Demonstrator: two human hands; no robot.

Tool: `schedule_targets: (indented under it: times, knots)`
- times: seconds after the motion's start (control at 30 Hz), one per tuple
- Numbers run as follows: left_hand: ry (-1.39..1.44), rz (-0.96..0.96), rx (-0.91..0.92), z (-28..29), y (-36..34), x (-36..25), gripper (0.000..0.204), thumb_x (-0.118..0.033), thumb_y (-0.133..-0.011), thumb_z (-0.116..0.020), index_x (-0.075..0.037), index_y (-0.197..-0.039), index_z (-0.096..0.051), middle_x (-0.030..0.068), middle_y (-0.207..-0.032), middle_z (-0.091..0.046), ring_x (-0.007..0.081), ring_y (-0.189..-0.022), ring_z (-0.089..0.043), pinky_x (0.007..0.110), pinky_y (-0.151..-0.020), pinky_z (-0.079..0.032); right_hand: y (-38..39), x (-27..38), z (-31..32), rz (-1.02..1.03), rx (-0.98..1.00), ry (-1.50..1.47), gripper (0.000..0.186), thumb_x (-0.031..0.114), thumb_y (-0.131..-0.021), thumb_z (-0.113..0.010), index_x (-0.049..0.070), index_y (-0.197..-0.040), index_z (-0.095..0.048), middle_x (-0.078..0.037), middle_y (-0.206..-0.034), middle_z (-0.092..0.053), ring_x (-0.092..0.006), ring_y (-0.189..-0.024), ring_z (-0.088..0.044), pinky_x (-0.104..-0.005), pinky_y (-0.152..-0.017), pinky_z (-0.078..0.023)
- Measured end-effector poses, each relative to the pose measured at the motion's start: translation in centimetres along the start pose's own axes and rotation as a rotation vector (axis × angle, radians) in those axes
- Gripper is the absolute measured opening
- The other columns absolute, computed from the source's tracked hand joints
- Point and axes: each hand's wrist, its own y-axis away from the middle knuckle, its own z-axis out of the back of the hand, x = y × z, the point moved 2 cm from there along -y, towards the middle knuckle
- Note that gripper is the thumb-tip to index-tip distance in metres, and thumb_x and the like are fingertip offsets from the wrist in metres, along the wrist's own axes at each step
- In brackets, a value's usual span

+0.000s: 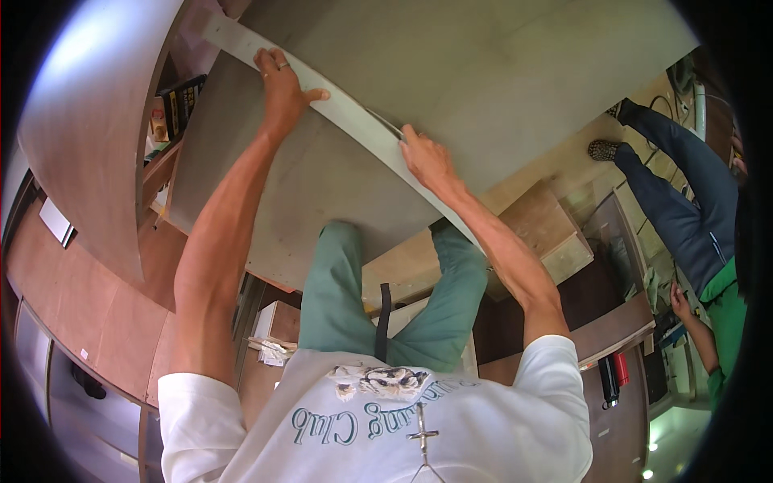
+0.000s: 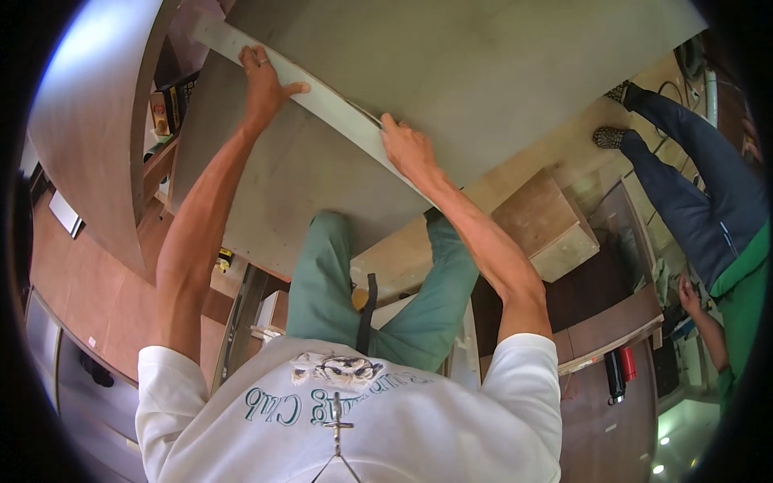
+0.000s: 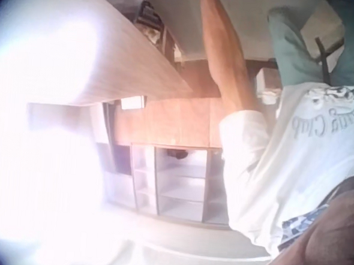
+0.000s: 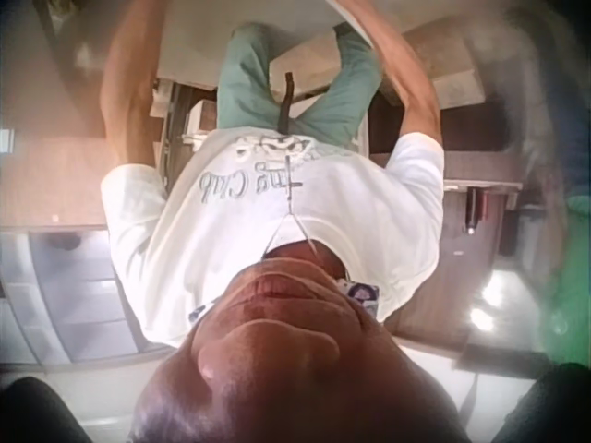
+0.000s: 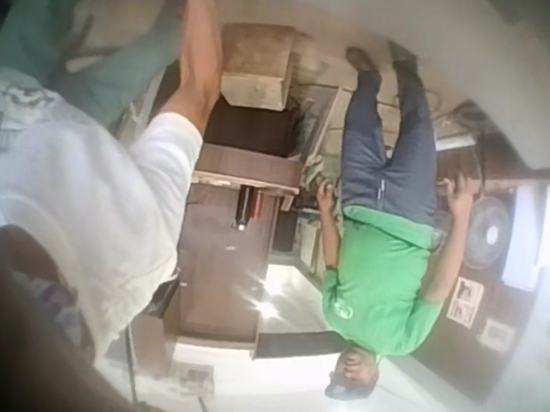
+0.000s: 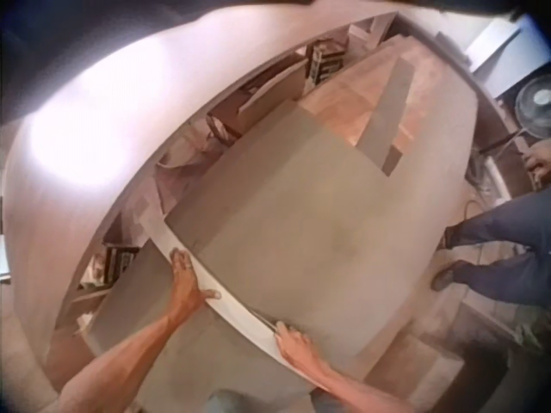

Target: The person positions a straight edge over a piece of veneer and cuts it using a utility knife before picking up the cut piece and moving it to a shelf.

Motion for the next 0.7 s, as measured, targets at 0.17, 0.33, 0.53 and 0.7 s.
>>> schedule_targets:
  times: [0.17, 0.33, 0.53, 0.7]
  knots:
    - [-0.003, 0.042, -0.011, -0.3, 0.1, 1.2, 0.122, -0.027, -0.057, -0.101, 0.018, -0.141, -0.025, 0.0406, -0.155, -0.013, 0.0542, -0.15, -0.012, 0.049, -0.121, -0.031, 4.2, -2.8, 0.2, 0.055, -0.029, 0.004, 0.017, 0.02, -0.103, -0.051, 0.006, -0.113, -0.047, -0.028, -0.089, -0.062, -0.0512, -0.081, -0.062, -0.059, -0.074, -0.048]
    - [-0.03, 0.02, 0.016, -0.3, 0.4, 1.0, 0.122, -0.028, -0.056, -0.101, 0.019, -0.14, -0.026, 0.0402, -0.154, -0.015, 0.0547, -0.149, -0.013, 0.049, -0.12, -0.031, 7.5, -5.1, 0.4, -0.012, -0.004, 0.054, 0.018, 0.02, -0.103, -0.052, 0.006, -0.112, -0.047, -0.027, -0.089, -0.062, -0.05, -0.082, -0.062, -0.0574, -0.072, -0.049]
    - [-0.05, -0.011, -0.001, -0.5, 0.2, 0.9, 0.121, -0.028, -0.056, -0.101, 0.02, -0.138, -0.027, 0.0385, -0.15, -0.021, 0.0534, -0.145, -0.021, 0.049, -0.118, -0.032, 0.8, 0.5, 1.5, 0.113, -0.079, -0.009, 0.016, 0.017, -0.102, -0.053, 0.004, -0.11, -0.047, -0.026, -0.089, -0.064, -0.0481, -0.085, -0.064, -0.0568, -0.071, -0.05]
    - [0.042, 0.002, 0.041, -0.1, -0.5, 0.5, 0.121, -0.028, -0.057, -0.101, 0.02, -0.14, -0.026, 0.0422, -0.156, -0.012, 0.0548, -0.148, -0.015, 0.049, -0.12, -0.031, -1.3, 0.1, 0.7, 0.177, -0.056, -0.058, 0.017, 0.017, -0.102, -0.052, 0.003, -0.109, -0.047, -0.026, -0.088, -0.064, -0.0484, -0.083, -0.065, -0.0599, -0.073, -0.049]
